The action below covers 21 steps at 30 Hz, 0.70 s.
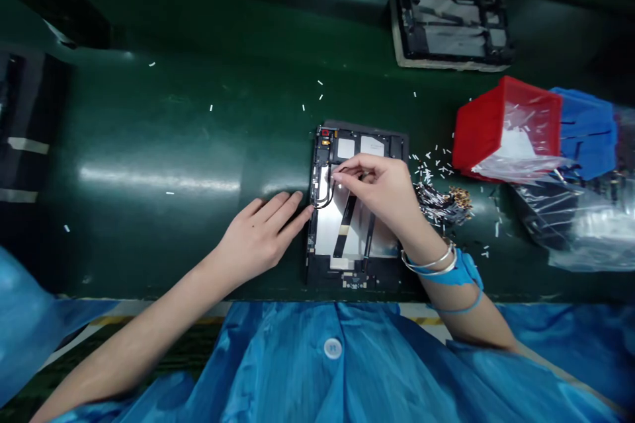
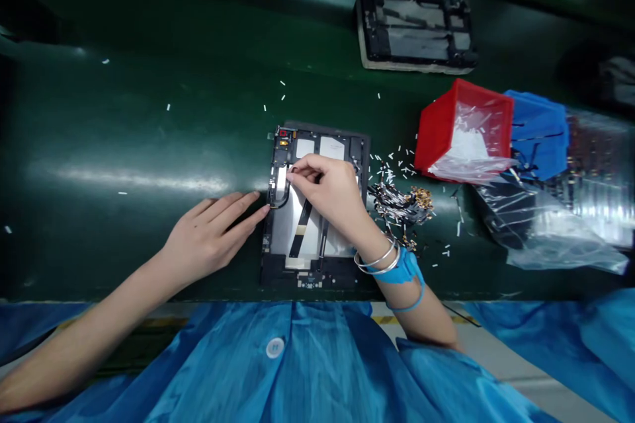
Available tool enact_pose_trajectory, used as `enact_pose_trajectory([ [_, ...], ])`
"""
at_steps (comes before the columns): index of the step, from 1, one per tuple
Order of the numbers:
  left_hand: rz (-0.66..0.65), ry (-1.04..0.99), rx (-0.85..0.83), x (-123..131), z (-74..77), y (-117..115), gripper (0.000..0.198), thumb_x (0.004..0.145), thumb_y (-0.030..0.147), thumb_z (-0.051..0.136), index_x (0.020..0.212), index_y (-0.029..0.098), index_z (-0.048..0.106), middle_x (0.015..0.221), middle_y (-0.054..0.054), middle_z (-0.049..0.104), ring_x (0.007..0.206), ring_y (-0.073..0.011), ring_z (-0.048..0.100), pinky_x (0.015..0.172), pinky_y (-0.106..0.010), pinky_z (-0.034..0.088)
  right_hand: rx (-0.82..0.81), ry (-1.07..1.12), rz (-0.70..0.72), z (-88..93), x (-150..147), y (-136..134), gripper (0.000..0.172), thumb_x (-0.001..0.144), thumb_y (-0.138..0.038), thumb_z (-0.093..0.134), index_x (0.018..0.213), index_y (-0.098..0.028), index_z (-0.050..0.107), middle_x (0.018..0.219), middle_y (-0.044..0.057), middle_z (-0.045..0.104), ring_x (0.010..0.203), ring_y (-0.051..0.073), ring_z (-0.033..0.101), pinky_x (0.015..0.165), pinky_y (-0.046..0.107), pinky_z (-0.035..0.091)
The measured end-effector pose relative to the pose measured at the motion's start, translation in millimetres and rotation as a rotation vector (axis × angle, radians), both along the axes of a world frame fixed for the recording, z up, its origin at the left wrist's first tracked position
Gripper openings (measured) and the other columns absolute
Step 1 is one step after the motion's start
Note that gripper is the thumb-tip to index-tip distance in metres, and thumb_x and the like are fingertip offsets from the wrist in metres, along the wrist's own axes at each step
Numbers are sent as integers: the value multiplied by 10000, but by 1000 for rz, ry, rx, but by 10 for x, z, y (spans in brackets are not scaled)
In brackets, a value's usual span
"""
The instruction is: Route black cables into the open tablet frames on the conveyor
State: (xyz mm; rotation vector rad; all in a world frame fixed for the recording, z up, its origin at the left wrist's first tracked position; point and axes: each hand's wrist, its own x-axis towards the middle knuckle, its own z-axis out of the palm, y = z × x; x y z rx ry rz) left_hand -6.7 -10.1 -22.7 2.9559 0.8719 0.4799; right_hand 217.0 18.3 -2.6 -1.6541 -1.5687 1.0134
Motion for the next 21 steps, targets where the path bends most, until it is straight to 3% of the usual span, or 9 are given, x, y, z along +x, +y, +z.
enact_pose_trajectory([
  [4, -19, 0, 31, 50, 32, 13, 352, 852, 52, 453, 1150, 95, 635, 1207, -167, 635, 1045, -293, 619, 742, -354, 492, 1, -112, 59, 30, 77, 69, 56, 732, -216, 686, 717, -165, 704, 571, -28, 587, 554, 79, 480, 559, 246, 358],
  [9, 9, -60, -84, 125, 90, 47, 255, 878, 93, 496, 1086, 70, 642, 1138, -143, 661, 1022, -269, 619, 747, -343, 511, -102, -105, 96, 34, 98, 165, 90, 717, -229, 705, 703, -141, 694, 517, -44, 497, 524, 69, 423, 536, 249, 310],
  [16, -20, 38, -56, 200, 99, 80, 417, 944, 315, 473, 1314, 131, 533, 1379, -185, 505, 1200, -331, 539, 824, -415, 481, -116, -133, 103, 27, 70, 207, 71, 726, -204, 687, 691, -144, 673, 516, -53, 506, 516, 62, 424, 558, 255, 320],
  [21, -53, 71, -58, 215, 57, 101, 421, 971, 362, 419, 1282, 122, 571, 1399, -175, 487, 1246, -324, 512, 854, -417, 463, -102, -175, 93, 24, 52, 201, 65, 731, -198, 692, 701, -143, 673, 527, -51, 504, 538, 62, 428, 580, 261, 326],
])
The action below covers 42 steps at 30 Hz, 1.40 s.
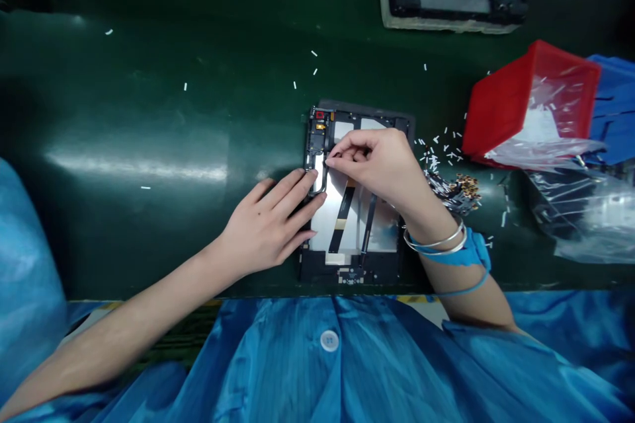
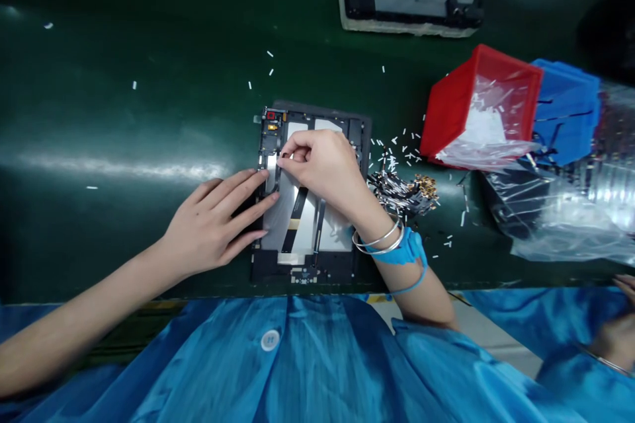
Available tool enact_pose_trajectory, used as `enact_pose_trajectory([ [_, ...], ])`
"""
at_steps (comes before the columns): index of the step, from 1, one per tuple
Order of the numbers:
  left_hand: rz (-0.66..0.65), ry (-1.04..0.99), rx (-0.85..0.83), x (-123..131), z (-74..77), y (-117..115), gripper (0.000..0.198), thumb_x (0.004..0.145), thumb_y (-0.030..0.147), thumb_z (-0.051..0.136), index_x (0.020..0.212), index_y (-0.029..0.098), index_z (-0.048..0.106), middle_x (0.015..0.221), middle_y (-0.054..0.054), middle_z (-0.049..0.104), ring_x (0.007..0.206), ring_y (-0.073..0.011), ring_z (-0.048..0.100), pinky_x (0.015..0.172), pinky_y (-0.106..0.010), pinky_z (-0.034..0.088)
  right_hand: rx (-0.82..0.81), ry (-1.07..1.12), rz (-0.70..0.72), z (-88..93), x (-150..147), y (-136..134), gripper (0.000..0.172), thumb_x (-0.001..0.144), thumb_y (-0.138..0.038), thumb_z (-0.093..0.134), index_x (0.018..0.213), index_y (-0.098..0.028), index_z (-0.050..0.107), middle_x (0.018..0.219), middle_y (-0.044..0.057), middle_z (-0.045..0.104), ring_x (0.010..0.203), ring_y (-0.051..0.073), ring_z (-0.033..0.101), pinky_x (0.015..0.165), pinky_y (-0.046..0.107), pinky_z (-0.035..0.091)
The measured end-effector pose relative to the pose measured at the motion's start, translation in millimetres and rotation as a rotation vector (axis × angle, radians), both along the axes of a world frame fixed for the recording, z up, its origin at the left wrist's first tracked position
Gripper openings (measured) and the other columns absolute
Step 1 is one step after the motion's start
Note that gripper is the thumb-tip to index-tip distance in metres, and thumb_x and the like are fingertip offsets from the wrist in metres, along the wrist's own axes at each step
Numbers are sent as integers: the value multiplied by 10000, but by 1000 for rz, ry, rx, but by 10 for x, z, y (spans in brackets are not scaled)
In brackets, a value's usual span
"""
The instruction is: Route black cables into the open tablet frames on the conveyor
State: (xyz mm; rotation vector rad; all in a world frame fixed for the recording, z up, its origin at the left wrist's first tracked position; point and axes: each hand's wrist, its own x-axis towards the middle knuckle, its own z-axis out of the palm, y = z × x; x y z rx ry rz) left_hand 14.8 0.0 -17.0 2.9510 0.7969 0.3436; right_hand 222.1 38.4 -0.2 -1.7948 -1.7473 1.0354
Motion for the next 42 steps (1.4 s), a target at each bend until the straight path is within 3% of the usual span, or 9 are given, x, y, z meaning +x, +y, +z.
enact_pose_trajectory([
  [8, -86, 15, -9, -4, 10, 43, 456, 1002, 333, 338, 1324, 64, 519, 1445, -83, 441, 1340, -276, 420, 979, -430, 426, -8, -17, 3, 3, -6, 0, 67, 749, -194, 681, 710, -140, 671, 547, -41, 514, 565, 76, 441, 599, 273, 334],
  [23, -129, -33, -79, 30, 55, 127, 418, 989, 300, 382, 1275, 58, 567, 1358, -108, 541, 1272, -286, 497, 1011, -453, 431, 12, -104, 2, -25, -40, 35, 62, 737, -206, 679, 711, -154, 657, 561, -39, 535, 563, 81, 463, 584, 263, 337],
  [26, -107, -42, -34, 76, 46, 181, 402, 982, 284, 400, 1270, 60, 570, 1333, -123, 563, 1255, -288, 511, 1000, -455, 437, 45, -155, -10, 26, -50, 17, 62, 751, -191, 666, 804, -161, 670, 591, -37, 553, 580, 93, 483, 593, 266, 346],
  [28, -62, -32, 4, 130, 57, 182, 394, 974, 266, 415, 1269, 52, 566, 1327, -137, 567, 1247, -291, 516, 996, -453, 440, 150, -199, -47, 113, -1, -70, 137, 789, -201, 632, 918, -176, 671, 619, -34, 570, 591, 102, 497, 598, 265, 355],
  [32, 53, -58, 19, 326, 100, -87, 427, 956, 281, 442, 1304, 52, 533, 1385, -175, 503, 1290, -316, 471, 1007, -450, 428, 322, -390, -162, 275, 278, -503, 195, 849, -269, 585, 1010, -196, 668, 662, -8, 614, 594, 124, 518, 575, 262, 356],
  [34, -81, -105, 31, 468, 87, -333, 439, 954, 293, 440, 1328, 77, 520, 1416, -163, 473, 1329, -303, 430, 1040, -435, 407, 331, -574, -236, 266, 436, -777, 213, 856, -307, 584, 1004, -189, 682, 643, 9, 634, 557, 140, 513, 541, 271, 324],
  [37, -331, -102, 45, 677, 1, -648, 421, 962, 221, 396, 1360, 134, 503, 1448, -99, 450, 1367, -242, 389, 1092, -392, 373, 316, -703, -207, 148, 538, -1073, 260, 877, -345, 551, 1027, -180, 685, 665, 40, 667, 579, 171, 560, 537, 278, 328],
  [42, -203, -29, 33, 770, -131, -740, 437, 957, 123, 330, 1358, 72, 496, 1429, -131, 464, 1346, -249, 422, 1077, -376, 406, 289, -557, -108, 60, 395, -1043, 321, 898, -335, 500, 1135, -183, 655, 830, 85, 714, 750, 204, 628, 638, 299, 424],
])
